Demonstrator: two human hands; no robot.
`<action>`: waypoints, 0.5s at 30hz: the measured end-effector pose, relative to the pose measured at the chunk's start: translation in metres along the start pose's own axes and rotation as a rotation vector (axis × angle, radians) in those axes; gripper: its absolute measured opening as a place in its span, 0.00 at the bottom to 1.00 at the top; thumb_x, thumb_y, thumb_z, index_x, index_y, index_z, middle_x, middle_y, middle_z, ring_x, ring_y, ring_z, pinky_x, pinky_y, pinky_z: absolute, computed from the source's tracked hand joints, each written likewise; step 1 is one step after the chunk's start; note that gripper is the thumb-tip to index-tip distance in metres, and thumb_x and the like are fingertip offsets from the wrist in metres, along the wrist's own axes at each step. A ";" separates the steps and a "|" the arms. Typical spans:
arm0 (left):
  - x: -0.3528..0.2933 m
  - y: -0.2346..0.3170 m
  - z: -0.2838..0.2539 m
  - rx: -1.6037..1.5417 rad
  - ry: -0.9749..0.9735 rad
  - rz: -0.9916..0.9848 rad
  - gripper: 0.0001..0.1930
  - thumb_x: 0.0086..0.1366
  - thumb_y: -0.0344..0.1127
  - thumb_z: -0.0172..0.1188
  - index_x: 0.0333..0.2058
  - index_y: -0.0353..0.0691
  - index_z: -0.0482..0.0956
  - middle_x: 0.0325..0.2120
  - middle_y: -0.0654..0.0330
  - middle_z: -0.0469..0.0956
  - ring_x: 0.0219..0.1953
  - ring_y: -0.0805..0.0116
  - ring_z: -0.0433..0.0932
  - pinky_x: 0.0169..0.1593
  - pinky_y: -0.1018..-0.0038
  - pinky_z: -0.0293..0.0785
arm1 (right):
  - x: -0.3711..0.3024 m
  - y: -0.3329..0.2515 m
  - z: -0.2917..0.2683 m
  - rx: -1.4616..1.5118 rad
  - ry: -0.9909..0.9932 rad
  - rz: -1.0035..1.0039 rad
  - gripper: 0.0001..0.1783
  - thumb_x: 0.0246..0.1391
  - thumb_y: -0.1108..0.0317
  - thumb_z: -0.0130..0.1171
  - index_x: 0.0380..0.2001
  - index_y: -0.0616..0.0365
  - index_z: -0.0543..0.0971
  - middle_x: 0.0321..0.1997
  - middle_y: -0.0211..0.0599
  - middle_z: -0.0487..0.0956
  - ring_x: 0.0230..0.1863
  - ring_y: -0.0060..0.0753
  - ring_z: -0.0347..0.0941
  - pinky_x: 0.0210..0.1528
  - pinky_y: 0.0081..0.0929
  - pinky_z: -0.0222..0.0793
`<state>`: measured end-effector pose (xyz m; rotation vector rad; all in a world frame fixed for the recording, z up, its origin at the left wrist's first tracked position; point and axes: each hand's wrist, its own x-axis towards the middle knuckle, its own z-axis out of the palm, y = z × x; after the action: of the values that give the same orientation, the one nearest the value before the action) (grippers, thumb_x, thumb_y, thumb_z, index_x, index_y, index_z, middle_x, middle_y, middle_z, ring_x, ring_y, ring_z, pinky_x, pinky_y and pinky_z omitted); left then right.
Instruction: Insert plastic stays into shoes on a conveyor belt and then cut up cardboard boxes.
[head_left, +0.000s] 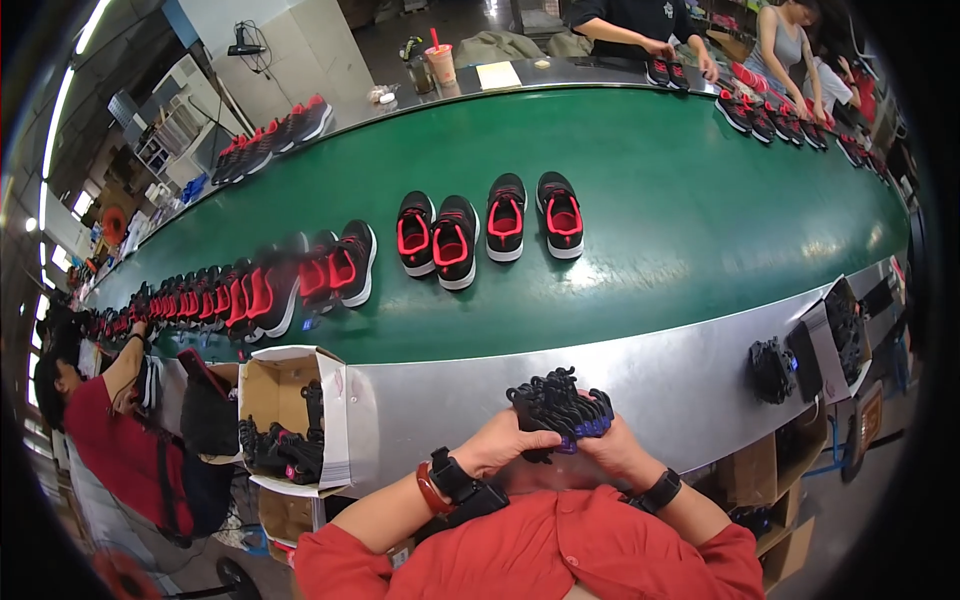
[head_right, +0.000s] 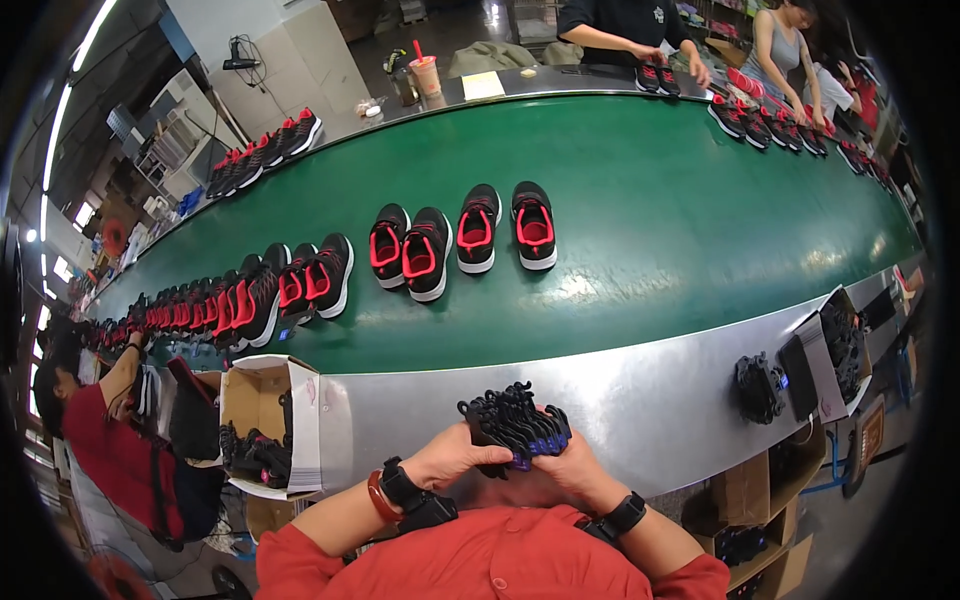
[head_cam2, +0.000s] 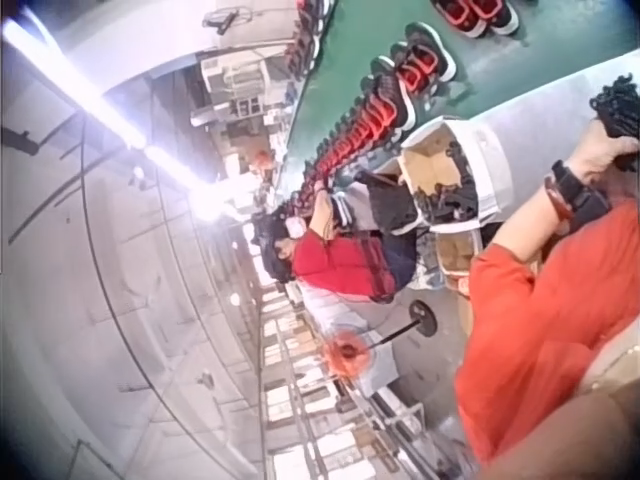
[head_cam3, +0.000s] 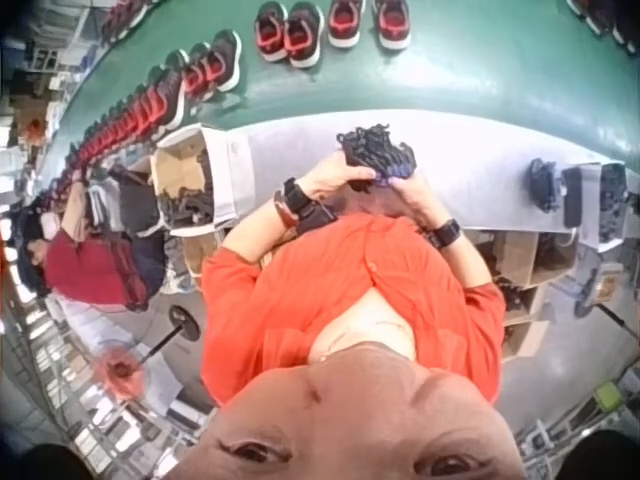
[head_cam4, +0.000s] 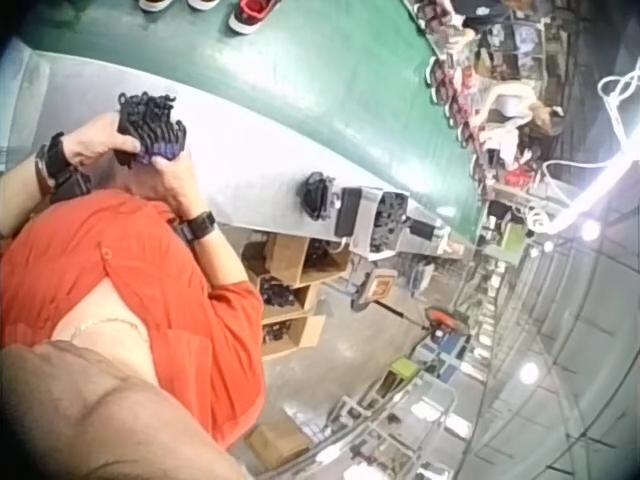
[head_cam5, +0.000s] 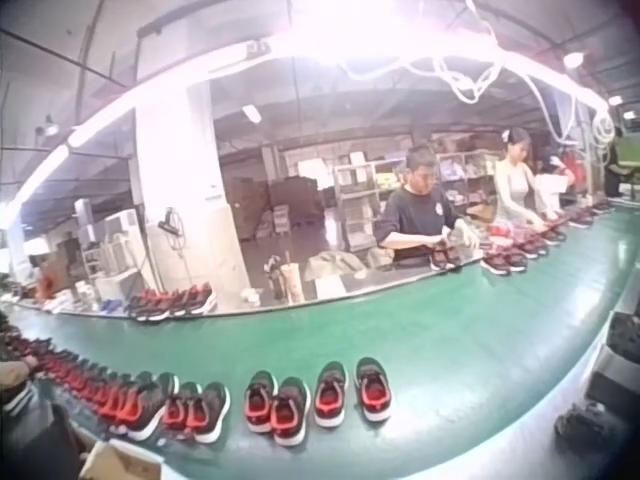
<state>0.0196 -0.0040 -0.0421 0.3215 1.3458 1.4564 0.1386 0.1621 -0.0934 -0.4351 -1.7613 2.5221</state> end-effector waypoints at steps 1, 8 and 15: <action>0.004 0.002 -0.002 0.024 -0.009 -0.001 0.17 0.57 0.33 0.66 0.44 0.37 0.76 0.35 0.63 0.80 0.34 0.77 0.77 0.36 0.79 0.75 | 0.002 -0.001 -0.001 0.005 0.012 0.009 0.34 0.46 0.78 0.62 0.58 0.60 0.65 0.50 0.29 0.74 0.51 0.20 0.69 0.55 0.23 0.65; 0.019 0.020 -0.011 -0.068 0.091 0.062 0.15 0.58 0.28 0.63 0.45 0.36 0.74 0.34 0.63 0.79 0.33 0.74 0.78 0.37 0.77 0.76 | 0.022 0.011 -0.001 0.167 0.113 0.085 0.34 0.44 0.76 0.65 0.57 0.59 0.66 0.47 0.31 0.76 0.47 0.21 0.72 0.51 0.25 0.69; 0.028 0.013 -0.032 -0.244 0.039 -0.117 0.16 0.58 0.30 0.64 0.45 0.36 0.74 0.36 0.62 0.79 0.37 0.72 0.79 0.40 0.76 0.77 | 0.019 -0.001 0.005 0.438 0.118 0.212 0.22 0.49 0.75 0.64 0.49 0.56 0.72 0.43 0.29 0.77 0.45 0.24 0.73 0.48 0.27 0.70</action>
<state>-0.0225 0.0038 -0.0542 0.0558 1.1809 1.5154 0.1193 0.1612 -0.0944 -0.7526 -1.1259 2.8450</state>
